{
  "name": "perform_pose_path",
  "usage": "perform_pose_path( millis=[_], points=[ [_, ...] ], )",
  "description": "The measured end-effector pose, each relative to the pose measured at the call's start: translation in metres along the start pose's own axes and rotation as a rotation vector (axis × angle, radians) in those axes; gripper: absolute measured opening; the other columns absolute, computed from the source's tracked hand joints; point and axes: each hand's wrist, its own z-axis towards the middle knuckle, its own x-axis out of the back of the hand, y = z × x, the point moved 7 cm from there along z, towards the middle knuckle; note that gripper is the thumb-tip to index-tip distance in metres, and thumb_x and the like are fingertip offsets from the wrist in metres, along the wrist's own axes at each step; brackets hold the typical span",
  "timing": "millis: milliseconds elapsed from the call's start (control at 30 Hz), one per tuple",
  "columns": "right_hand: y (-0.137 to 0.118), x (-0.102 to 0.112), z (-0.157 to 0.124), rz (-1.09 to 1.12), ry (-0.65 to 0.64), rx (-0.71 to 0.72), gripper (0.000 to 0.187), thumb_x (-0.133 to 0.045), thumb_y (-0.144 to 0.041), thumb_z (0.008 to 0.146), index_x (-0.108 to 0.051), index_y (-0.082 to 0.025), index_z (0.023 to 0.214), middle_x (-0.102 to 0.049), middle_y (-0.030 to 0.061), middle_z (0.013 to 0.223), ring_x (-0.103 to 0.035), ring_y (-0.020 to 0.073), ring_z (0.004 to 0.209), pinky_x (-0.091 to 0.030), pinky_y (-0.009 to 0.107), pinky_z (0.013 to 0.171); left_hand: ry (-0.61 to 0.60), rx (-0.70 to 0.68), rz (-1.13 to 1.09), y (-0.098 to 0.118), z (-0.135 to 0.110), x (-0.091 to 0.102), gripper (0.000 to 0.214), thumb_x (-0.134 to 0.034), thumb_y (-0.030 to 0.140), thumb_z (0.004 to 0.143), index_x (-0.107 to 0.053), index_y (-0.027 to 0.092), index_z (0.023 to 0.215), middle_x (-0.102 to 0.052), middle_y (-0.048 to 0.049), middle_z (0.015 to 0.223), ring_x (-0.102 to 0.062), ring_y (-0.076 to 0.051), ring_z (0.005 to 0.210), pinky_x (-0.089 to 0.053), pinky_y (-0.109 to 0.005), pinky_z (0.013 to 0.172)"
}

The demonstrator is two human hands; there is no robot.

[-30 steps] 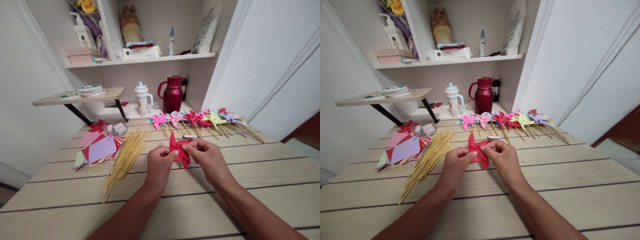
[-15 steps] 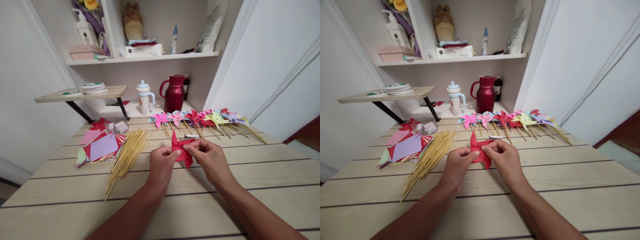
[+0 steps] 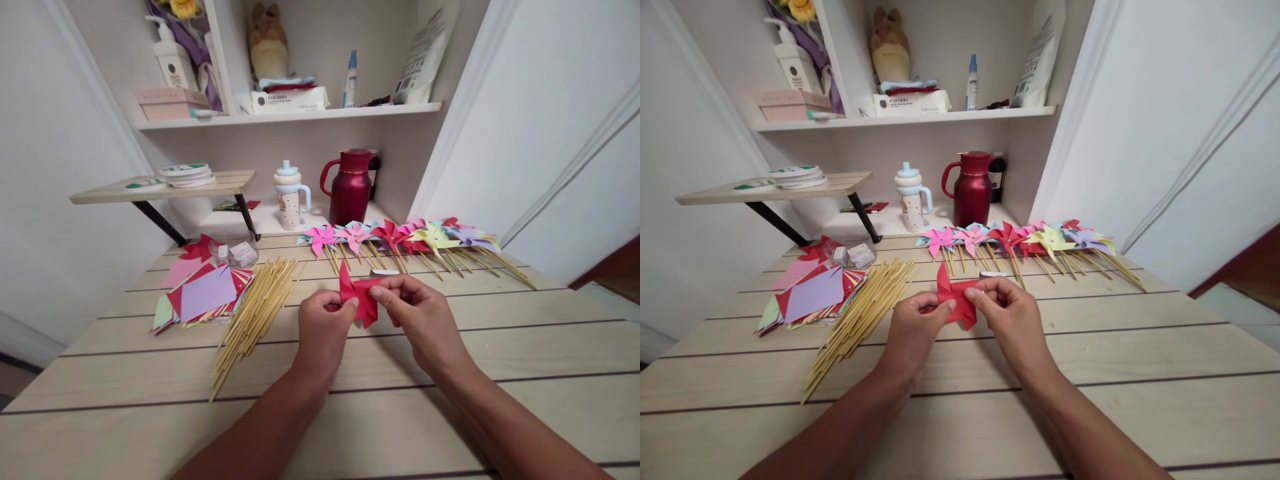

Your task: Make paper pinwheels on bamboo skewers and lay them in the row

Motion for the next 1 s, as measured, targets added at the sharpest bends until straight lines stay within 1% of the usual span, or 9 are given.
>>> perform_pose_path(
  millis=[67,167,267,367,433,600,667,833,1000],
  points=[
    [0.000,0.005,0.002,0.060,0.052,0.009,0.028,-0.074,-0.049,0.081,-0.067,-0.022,0.083,-0.051,-0.0056,0.057,-0.043,0.0106,0.053,-0.036,0.024,0.052,0.024,0.001,0.012,0.001,0.002,0.003,0.010,-0.071,0.025,0.069,-0.072,0.016,0.063,-0.066,-0.0018,0.065,-0.057,-0.014,0.062,-0.043,-0.024,0.060],
    [0.005,0.012,0.006,0.163,0.114,-0.035,0.033,-0.074,-0.050,0.080,-0.067,-0.025,0.100,-0.063,-0.0015,0.083,-0.056,0.0139,0.073,-0.045,0.026,0.067,0.030,0.035,0.000,0.001,0.004,0.006,0.012,-0.071,0.026,0.069,-0.071,0.015,0.062,-0.064,-0.0009,0.062,-0.053,-0.012,0.058,-0.040,-0.023,0.056],
    [0.015,0.002,0.007,0.199,-0.032,-0.193,0.051,-0.079,-0.049,0.074,-0.065,-0.026,0.118,-0.069,0.0031,0.103,-0.062,0.0200,0.094,-0.047,0.031,0.081,0.010,0.087,-0.046,-0.001,0.005,0.006,0.013,-0.072,0.027,0.067,-0.071,0.015,0.062,-0.066,-0.0014,0.062,-0.054,-0.012,0.057,-0.040,-0.023,0.056],
    [0.018,-0.015,0.001,0.227,-0.265,-0.272,0.051,-0.085,-0.047,0.068,-0.069,-0.022,0.110,-0.072,0.0068,0.100,-0.065,0.0239,0.094,-0.048,0.035,0.084,0.002,0.103,-0.082,-0.003,0.006,0.006,0.013,-0.074,0.028,0.066,-0.071,0.016,0.062,-0.067,-0.0017,0.062,-0.056,-0.014,0.058,-0.042,-0.024,0.057],
    [0.017,-0.021,-0.003,0.249,-0.351,-0.289,0.050,-0.088,-0.045,0.064,-0.071,-0.019,0.103,-0.073,0.0080,0.099,-0.066,0.0242,0.089,-0.050,0.037,0.083,0.001,0.082,-0.072,-0.003,0.005,0.005,0.013,-0.074,0.029,0.065,-0.071,0.016,0.061,-0.067,-0.0017,0.062,-0.057,-0.014,0.059,-0.042,-0.025,0.058],
    [0.017,-0.021,-0.007,0.326,-0.321,-0.370,0.063,-0.084,-0.048,0.069,-0.065,-0.022,0.124,-0.076,0.0083,0.098,-0.068,0.0218,0.081,-0.051,0.036,0.077,-0.016,-0.028,0.085,0.000,0.002,-0.001,0.009,-0.070,0.024,0.067,-0.071,0.017,0.061,-0.067,-0.0025,0.065,-0.059,-0.016,0.064,-0.044,-0.026,0.063],
    [0.015,-0.021,-0.007,0.310,-0.322,-0.370,0.059,-0.085,-0.046,0.069,-0.069,-0.021,0.119,-0.077,0.0083,0.094,-0.068,0.0211,0.078,-0.051,0.033,0.073,-0.036,-0.060,0.129,0.001,0.000,-0.004,0.010,-0.069,0.024,0.068,-0.069,0.017,0.060,-0.066,-0.0024,0.066,-0.059,-0.016,0.066,-0.044,-0.026,0.064],
    [0.012,-0.019,-0.003,0.235,-0.311,-0.299,0.028,-0.086,-0.040,0.066,-0.079,-0.017,0.080,-0.074,0.0051,0.070,-0.062,0.0165,0.062,-0.049,0.029,0.062,-0.040,-0.022,0.126,0.000,0.000,-0.004,0.010,-0.070,0.024,0.068,-0.069,0.017,0.061,-0.065,-0.0019,0.064,-0.056,-0.015,0.062,-0.043,-0.026,0.062],
    [0.011,-0.019,-0.002,0.239,-0.303,-0.294,0.029,-0.086,-0.041,0.064,-0.079,-0.017,0.078,-0.075,0.0055,0.069,-0.064,0.0184,0.062,-0.051,0.031,0.061,-0.040,0.011,0.080,0.001,0.000,-0.003,0.012,-0.073,0.027,0.067,-0.071,0.016,0.063,-0.068,-0.0036,0.066,-0.057,-0.014,0.061,-0.043,-0.026,0.061]
  ],
)
